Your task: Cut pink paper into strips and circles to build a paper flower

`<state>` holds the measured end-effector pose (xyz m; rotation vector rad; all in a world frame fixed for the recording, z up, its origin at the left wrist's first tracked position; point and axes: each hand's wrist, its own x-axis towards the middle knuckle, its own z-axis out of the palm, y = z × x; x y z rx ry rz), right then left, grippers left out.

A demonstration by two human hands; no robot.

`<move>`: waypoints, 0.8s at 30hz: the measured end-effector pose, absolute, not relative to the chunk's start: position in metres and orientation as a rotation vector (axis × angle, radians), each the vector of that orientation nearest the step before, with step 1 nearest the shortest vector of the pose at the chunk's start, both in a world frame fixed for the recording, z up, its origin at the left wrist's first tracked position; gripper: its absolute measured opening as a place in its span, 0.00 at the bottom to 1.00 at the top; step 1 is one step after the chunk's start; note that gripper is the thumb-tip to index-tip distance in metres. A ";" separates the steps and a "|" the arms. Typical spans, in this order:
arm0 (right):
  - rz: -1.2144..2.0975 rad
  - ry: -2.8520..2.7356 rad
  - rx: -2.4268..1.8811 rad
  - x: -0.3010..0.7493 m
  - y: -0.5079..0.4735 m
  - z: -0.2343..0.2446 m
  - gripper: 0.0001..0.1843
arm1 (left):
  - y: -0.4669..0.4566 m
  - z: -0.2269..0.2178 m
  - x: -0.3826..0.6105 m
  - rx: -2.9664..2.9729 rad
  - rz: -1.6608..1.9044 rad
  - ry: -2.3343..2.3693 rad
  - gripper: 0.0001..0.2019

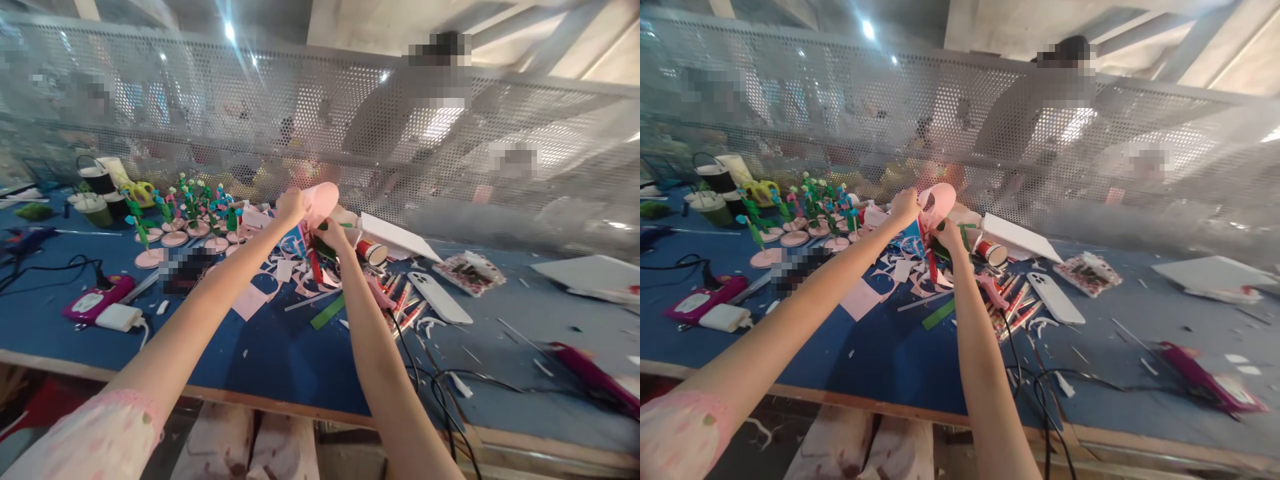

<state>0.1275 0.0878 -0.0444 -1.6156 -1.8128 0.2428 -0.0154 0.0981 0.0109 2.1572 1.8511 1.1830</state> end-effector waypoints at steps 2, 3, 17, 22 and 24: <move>0.242 -1.793 -1.631 0.128 0.089 -0.046 0.17 | 0.094 0.024 -0.018 2.136 1.203 1.902 0.17; 0.242 -1.788 -1.629 0.128 0.090 -0.047 0.17 | 0.093 0.030 -0.020 2.112 1.236 1.933 0.18; -0.130 -1.693 -1.165 0.127 0.092 -0.022 0.49 | 0.090 0.071 -0.025 2.811 1.417 1.388 0.25; 0.585 -1.727 -1.206 0.128 0.082 -0.021 0.23 | 0.072 0.005 -0.002 3.053 0.893 1.185 0.22; 0.725 -1.746 -1.238 0.134 0.078 -0.028 0.19 | 0.068 -0.025 -0.002 3.026 0.757 1.139 0.21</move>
